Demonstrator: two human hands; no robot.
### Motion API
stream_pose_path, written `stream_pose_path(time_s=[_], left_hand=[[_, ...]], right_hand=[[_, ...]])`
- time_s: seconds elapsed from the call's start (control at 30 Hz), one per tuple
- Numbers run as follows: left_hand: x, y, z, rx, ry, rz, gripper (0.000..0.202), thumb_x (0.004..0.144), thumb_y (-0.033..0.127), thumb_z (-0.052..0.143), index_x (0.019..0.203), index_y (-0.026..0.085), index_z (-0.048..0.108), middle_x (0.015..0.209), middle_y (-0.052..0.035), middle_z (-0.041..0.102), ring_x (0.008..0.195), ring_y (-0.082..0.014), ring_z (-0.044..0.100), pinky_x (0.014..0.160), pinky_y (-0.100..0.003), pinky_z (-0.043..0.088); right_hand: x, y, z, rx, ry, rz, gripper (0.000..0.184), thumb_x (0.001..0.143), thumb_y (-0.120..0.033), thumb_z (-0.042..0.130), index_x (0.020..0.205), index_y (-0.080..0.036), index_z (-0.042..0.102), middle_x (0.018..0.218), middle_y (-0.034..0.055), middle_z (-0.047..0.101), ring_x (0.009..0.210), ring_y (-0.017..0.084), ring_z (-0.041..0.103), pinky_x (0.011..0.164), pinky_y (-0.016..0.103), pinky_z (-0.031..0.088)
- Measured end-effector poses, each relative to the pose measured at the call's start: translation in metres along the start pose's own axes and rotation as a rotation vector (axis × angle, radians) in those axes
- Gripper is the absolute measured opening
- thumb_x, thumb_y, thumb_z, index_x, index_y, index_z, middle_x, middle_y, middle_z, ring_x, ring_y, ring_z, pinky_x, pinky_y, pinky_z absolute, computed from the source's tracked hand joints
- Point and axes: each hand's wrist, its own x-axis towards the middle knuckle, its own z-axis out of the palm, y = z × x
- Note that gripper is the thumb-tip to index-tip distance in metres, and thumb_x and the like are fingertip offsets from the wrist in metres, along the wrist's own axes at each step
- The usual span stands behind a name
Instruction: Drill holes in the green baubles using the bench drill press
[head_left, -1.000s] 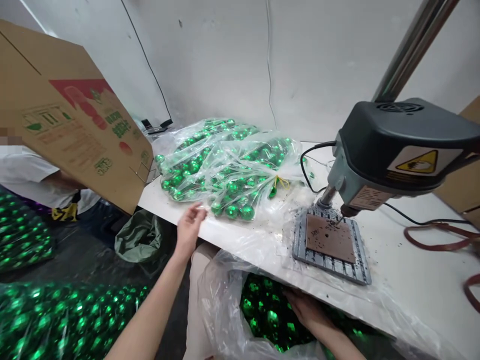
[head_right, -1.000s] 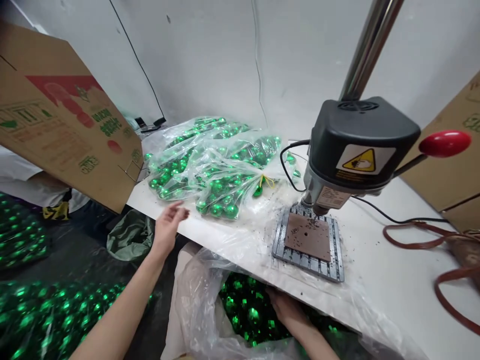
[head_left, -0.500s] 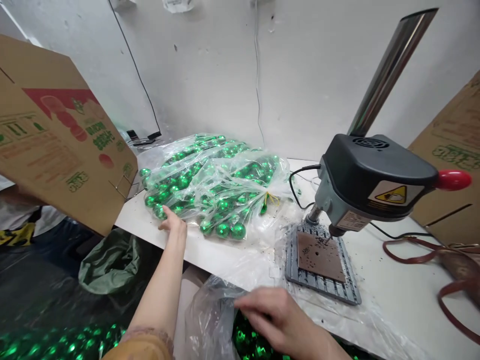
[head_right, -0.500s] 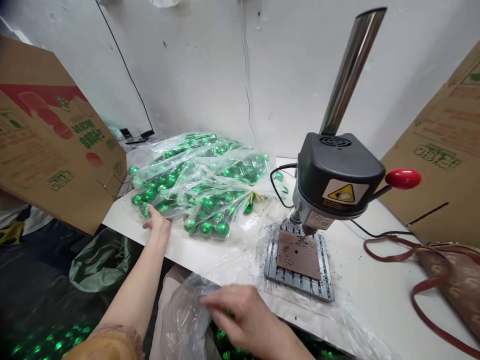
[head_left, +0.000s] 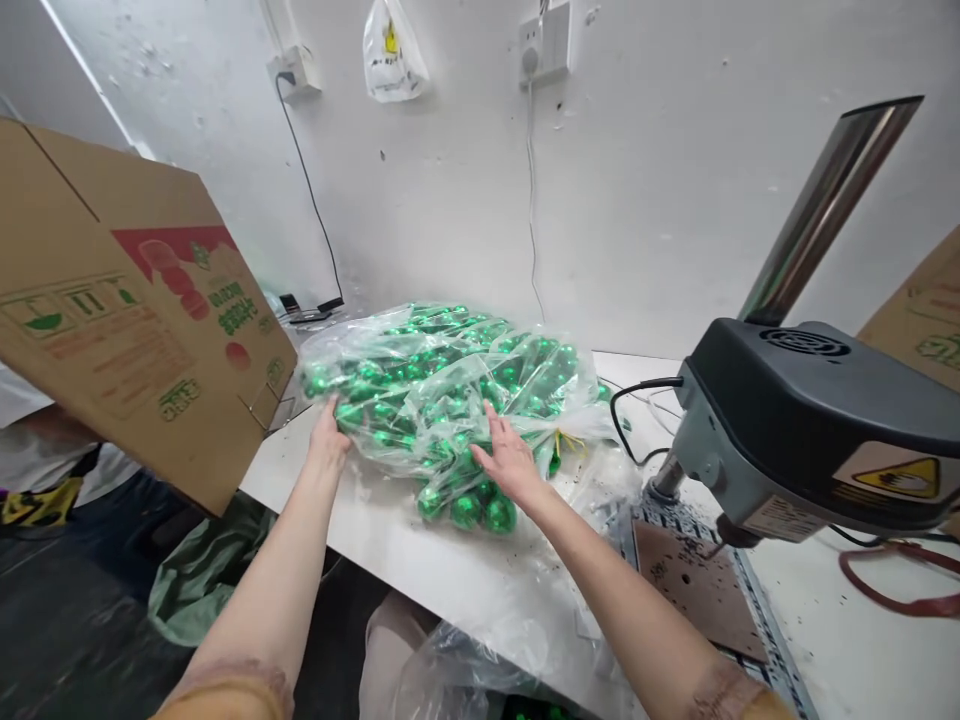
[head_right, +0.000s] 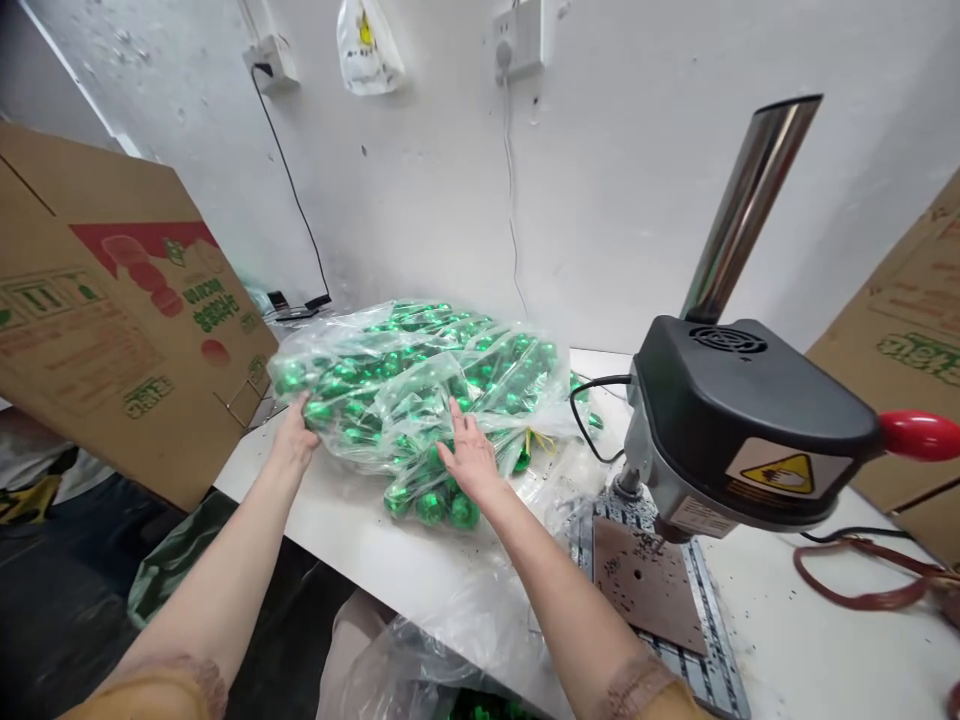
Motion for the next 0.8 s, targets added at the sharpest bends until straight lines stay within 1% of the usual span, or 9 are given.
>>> stream_pose_path(time_s=[0.07, 0.13, 0.27, 0.4, 0.47, 0.57, 0.63, 0.73, 0.8], left_hand=[[0.001, 0.017, 0.033, -0.122, -0.085, -0.029, 0.01, 0.096, 0.024, 0.061, 0.091, 0.015, 0.063, 0.062, 0.002, 0.063, 0.057, -0.0131, 0.061, 0.061, -0.027, 0.058], [-0.006, 0.037, 0.073, -0.214, -0.247, 0.007, 0.011, 0.093, 0.026, 0.067, 0.088, 0.018, 0.063, 0.064, 0.0029, 0.065, 0.055, -0.0117, 0.061, 0.06, -0.025, 0.057], [-0.037, 0.073, 0.148, -0.303, -0.489, 0.181, 0.017, 0.097, 0.032, 0.064, 0.087, 0.017, 0.064, 0.069, 0.0036, 0.069, 0.061, -0.01, 0.062, 0.065, -0.022, 0.054], [-0.057, 0.091, 0.186, -0.285, -0.649, 0.334, 0.019, 0.103, 0.028, 0.052, 0.099, 0.015, 0.064, 0.077, 0.003, 0.073, 0.071, -0.009, 0.062, 0.076, -0.025, 0.051], [-0.057, 0.094, 0.19, -0.274, -0.664, 0.332, 0.02, 0.104, 0.029, 0.049, 0.097, 0.015, 0.061, 0.074, 0.0031, 0.071, 0.073, -0.0096, 0.061, 0.082, -0.026, 0.051], [-0.056, 0.091, 0.183, -0.234, -0.666, 0.349, 0.022, 0.103, 0.031, 0.048, 0.09, 0.016, 0.058, 0.072, 0.0027, 0.069, 0.075, -0.0111, 0.061, 0.089, -0.03, 0.051], [-0.062, 0.081, 0.168, -0.155, -0.68, 0.349, 0.017, 0.095, 0.029, 0.058, 0.084, 0.016, 0.059, 0.073, 0.0018, 0.069, 0.079, -0.0138, 0.064, 0.09, -0.033, 0.051], [-0.082, 0.051, 0.136, 0.059, -0.758, 0.388, 0.013, 0.075, 0.026, 0.074, 0.075, 0.016, 0.066, 0.074, 0.0004, 0.071, 0.081, -0.0176, 0.067, 0.087, -0.033, 0.051], [-0.099, 0.025, 0.112, 0.27, -0.847, 0.446, 0.017, 0.072, 0.033, 0.078, 0.074, 0.017, 0.072, 0.079, -0.0016, 0.073, 0.082, -0.0185, 0.066, 0.087, -0.032, 0.05]], right_hand=[[-0.003, 0.001, 0.006, 0.018, -0.014, 0.021, 0.043, 0.094, -0.045, 0.058, 0.127, -0.018, 0.059, 0.115, 0.0089, 0.066, 0.101, 0.017, 0.065, 0.09, 0.039, 0.059], [-0.005, -0.004, 0.002, 0.045, 0.001, 0.039, 0.039, 0.093, -0.046, 0.059, 0.118, -0.015, 0.061, 0.113, 0.0067, 0.066, 0.1, 0.014, 0.065, 0.09, 0.037, 0.059], [-0.009, -0.023, -0.026, 0.103, 0.117, 0.044, 0.035, 0.1, -0.045, 0.044, 0.1, -0.015, 0.062, 0.089, 0.0021, 0.066, 0.08, 0.009, 0.062, 0.08, 0.029, 0.055], [-0.017, -0.033, -0.054, 0.118, 0.263, 0.025, 0.037, 0.103, -0.044, 0.032, 0.095, -0.018, 0.058, 0.08, 0.0007, 0.063, 0.069, 0.009, 0.056, 0.07, 0.023, 0.046], [-0.025, -0.03, -0.06, 0.099, 0.284, -0.017, 0.031, 0.101, -0.041, 0.039, 0.087, -0.02, 0.057, 0.074, -0.0007, 0.06, 0.065, 0.009, 0.053, 0.066, 0.023, 0.042], [-0.038, -0.027, -0.066, 0.061, 0.289, -0.108, 0.021, 0.094, -0.03, 0.052, 0.076, -0.02, 0.058, 0.071, -0.0011, 0.057, 0.065, 0.01, 0.052, 0.064, 0.024, 0.041], [-0.043, -0.031, -0.073, 0.048, 0.365, -0.143, 0.013, 0.091, -0.022, 0.051, 0.091, -0.019, 0.064, 0.086, 0.0039, 0.062, 0.083, 0.014, 0.058, 0.077, 0.027, 0.048], [-0.032, -0.053, -0.09, 0.074, 0.51, -0.195, 0.037, 0.092, -0.019, 0.043, 0.127, -0.02, 0.057, 0.119, 0.0116, 0.06, 0.118, 0.02, 0.055, 0.106, 0.041, 0.046], [-0.008, -0.072, -0.099, 0.168, 0.555, -0.229, 0.044, 0.095, -0.026, 0.044, 0.14, -0.025, 0.048, 0.129, 0.0118, 0.056, 0.121, 0.019, 0.054, 0.107, 0.042, 0.048]])
